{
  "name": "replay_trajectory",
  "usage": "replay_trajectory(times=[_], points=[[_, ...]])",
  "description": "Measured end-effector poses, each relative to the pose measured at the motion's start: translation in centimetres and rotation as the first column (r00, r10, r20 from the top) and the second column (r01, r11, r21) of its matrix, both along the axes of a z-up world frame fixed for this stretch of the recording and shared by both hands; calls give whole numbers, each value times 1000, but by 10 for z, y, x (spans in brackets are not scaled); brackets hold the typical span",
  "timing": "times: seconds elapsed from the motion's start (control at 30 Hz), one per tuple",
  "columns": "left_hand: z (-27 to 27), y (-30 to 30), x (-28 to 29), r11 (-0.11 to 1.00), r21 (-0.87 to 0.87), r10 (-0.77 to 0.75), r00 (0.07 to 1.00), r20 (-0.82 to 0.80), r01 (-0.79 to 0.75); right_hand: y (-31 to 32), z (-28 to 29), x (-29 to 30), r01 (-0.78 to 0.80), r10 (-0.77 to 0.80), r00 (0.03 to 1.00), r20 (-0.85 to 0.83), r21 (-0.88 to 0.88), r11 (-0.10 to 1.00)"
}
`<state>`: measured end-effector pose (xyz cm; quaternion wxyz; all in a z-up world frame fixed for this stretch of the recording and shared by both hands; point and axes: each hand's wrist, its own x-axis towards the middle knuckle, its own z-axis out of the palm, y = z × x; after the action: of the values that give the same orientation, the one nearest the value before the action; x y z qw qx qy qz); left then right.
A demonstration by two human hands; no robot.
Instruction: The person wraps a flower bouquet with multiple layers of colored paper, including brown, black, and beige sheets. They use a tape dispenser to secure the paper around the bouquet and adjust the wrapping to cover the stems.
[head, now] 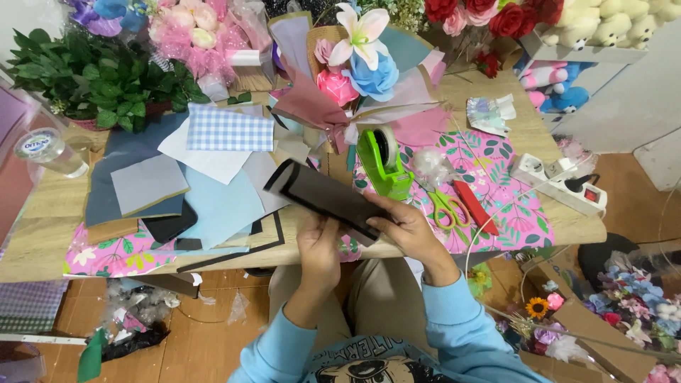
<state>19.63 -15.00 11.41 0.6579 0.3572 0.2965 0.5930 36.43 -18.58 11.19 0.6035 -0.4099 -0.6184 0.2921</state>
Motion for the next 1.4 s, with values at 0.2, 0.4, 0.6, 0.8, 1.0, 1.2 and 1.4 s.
replay_trajectory(times=[0.2,0.4,0.6,0.8,1.0,1.2,1.4], points=[[-12,13,2,997,73,46,997,-67,-41,1,13,-11,4,-11,994,106,64,998],[16,-5,-1,954,296,14,980,-198,46,10,0,-13,112,-116,992,40,100,989],[-70,7,6,896,434,44,954,-297,94,16,-5,-15,199,-202,979,18,101,975],[-61,12,15,899,439,142,952,-272,-9,26,-26,-16,200,-194,978,-75,85,976],[-29,10,25,961,253,155,975,-158,-112,35,-37,-15,215,-207,970,-128,51,975],[-26,21,36,991,81,115,990,-78,-109,48,-25,-31,249,-246,954,-172,-5,969],[-38,31,48,978,79,192,981,28,-193,38,2,-40,271,-270,962,-31,57,961]])
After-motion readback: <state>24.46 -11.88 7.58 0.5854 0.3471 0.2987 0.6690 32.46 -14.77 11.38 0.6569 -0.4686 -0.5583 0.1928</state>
